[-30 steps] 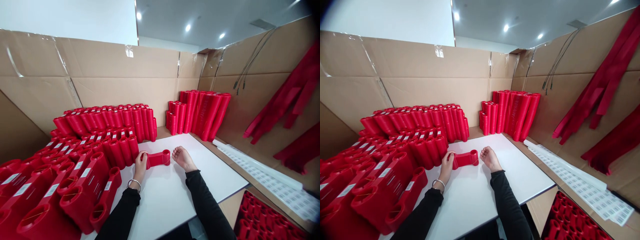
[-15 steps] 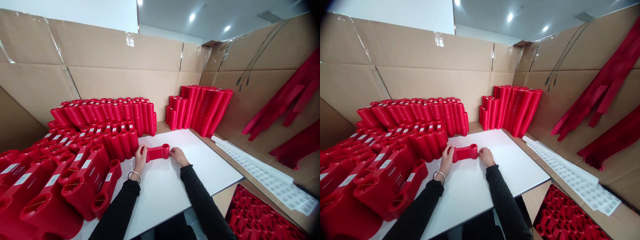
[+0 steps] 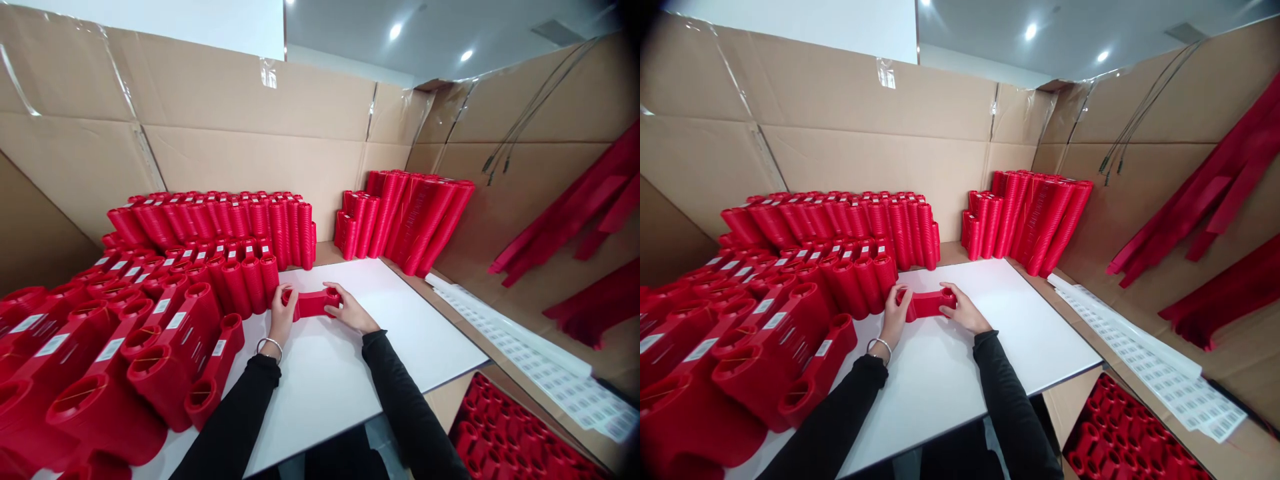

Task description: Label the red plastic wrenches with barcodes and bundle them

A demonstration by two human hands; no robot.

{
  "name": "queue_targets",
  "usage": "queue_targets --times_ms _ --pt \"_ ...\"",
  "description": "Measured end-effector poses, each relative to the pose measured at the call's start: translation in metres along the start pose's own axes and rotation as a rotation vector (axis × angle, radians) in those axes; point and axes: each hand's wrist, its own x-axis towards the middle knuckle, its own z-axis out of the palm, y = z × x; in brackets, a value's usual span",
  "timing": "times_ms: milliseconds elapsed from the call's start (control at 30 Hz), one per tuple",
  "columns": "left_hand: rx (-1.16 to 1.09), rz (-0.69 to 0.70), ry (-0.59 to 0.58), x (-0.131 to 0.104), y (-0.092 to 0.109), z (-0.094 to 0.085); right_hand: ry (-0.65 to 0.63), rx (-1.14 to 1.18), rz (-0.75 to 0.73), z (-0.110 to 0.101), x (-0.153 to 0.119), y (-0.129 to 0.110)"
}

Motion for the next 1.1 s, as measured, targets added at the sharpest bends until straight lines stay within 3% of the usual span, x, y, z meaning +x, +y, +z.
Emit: queue_targets --times_ms 233,900,1100 --pt "0.007 0.014 -0.053 -0.003 0.002 0.0 -0.014 0.023 0.011 0.003 0.0 0.006" --pt "0.041 0.085 -0.034 -0.006 0.009 0.002 0.038 -0.077 -0.111 0.003 -0.002 -0.001" --pt "0.043 0.151 0.009 -0.007 0.023 0.002 0.097 -0.109 -0.199 0.006 -0.003 -0.017"
